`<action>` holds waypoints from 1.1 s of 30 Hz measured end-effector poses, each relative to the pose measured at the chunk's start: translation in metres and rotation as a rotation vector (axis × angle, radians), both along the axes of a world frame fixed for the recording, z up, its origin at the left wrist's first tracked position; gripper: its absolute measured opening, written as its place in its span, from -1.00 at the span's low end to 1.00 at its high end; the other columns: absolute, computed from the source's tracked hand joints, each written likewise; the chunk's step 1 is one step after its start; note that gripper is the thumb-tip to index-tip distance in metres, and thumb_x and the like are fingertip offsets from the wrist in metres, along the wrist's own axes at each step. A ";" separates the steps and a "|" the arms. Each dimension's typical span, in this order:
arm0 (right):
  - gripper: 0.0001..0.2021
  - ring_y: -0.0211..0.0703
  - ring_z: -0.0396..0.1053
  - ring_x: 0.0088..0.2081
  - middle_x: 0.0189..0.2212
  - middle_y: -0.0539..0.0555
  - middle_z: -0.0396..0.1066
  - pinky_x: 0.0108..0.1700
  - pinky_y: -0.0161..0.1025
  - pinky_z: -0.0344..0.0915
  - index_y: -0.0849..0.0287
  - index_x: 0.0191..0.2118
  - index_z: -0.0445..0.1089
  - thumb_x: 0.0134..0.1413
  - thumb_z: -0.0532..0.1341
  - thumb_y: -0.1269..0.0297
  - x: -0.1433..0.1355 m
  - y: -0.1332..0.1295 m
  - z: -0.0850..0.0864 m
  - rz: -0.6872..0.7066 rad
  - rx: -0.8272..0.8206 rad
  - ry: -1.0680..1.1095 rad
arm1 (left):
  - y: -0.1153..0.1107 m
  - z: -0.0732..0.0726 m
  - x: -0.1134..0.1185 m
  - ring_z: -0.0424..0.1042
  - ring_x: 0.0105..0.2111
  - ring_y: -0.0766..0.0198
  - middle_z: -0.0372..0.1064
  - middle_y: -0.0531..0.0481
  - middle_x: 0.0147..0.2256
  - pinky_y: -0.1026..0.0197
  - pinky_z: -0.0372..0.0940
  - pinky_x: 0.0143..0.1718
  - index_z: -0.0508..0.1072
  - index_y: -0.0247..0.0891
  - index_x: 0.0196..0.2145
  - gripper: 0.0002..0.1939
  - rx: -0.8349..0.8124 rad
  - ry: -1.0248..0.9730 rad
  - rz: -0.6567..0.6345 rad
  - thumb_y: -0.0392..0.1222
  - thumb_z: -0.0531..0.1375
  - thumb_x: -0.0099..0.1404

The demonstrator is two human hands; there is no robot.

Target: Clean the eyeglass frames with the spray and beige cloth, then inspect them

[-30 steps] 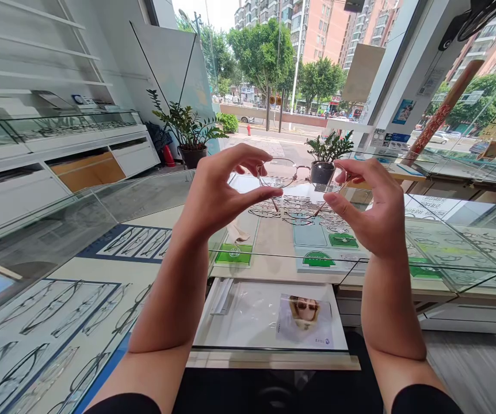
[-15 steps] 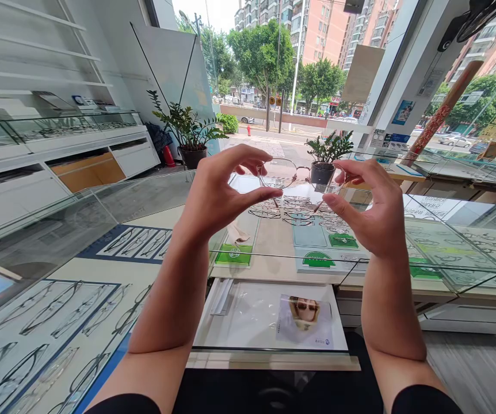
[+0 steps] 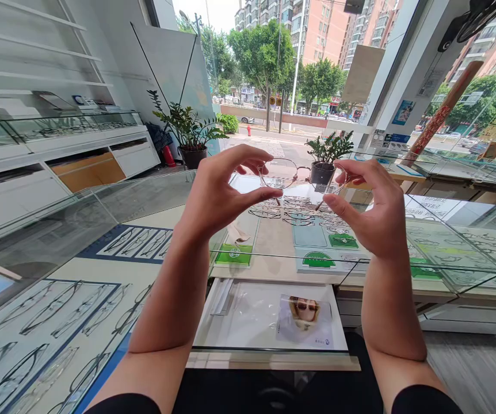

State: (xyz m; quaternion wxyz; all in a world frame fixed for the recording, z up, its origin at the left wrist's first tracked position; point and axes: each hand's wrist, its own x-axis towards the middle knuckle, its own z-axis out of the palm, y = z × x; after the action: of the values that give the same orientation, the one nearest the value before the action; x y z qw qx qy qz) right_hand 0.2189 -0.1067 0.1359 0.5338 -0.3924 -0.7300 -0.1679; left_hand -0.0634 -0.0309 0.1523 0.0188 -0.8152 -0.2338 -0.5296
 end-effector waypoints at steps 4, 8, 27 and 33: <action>-0.59 0.20 0.58 0.02 -0.10 0.10 0.59 0.14 0.28 0.58 -0.13 0.21 0.52 0.35 0.38 -0.08 -0.001 0.000 0.000 0.000 0.004 -0.006 | 0.001 0.000 0.000 0.65 -0.15 0.12 0.67 -0.07 -0.17 0.07 0.56 -0.08 0.60 -0.11 0.03 -0.37 -0.003 -0.004 -0.005 0.42 0.46 0.27; -0.58 0.20 0.58 0.03 -0.08 0.10 0.59 0.13 0.27 0.58 -0.12 0.23 0.51 0.36 0.38 -0.07 -0.001 0.000 -0.001 -0.002 -0.001 -0.011 | 0.002 -0.001 -0.001 0.65 -0.17 0.12 0.67 -0.07 -0.19 0.06 0.57 -0.08 0.61 -0.10 0.03 -0.37 -0.008 -0.012 -0.016 0.41 0.48 0.25; -0.59 0.12 0.59 -0.03 -0.06 0.11 0.62 0.12 0.18 0.58 -0.08 0.22 0.54 0.36 0.38 -0.05 0.003 0.002 0.000 0.016 -0.050 0.001 | -0.003 -0.001 0.003 0.60 -0.19 0.11 0.62 -0.04 -0.22 0.06 0.52 -0.09 0.60 -0.08 0.02 -0.39 0.062 -0.014 0.051 0.44 0.43 0.29; -0.60 0.15 0.59 -0.04 -0.06 0.11 0.62 0.09 0.23 0.58 -0.11 0.20 0.54 0.36 0.38 -0.08 0.003 0.003 0.000 0.028 -0.046 0.008 | -0.002 -0.002 0.003 0.59 -0.21 0.12 0.62 -0.04 -0.22 0.06 0.51 -0.09 0.61 -0.08 0.02 -0.37 0.072 -0.017 0.041 0.46 0.43 0.28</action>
State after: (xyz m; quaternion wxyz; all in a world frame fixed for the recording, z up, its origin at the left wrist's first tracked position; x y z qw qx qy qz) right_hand 0.2223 -0.1038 0.1357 0.5297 -0.3950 -0.7369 -0.1422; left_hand -0.0608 -0.0326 0.1505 0.0570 -0.8045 -0.2312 -0.5441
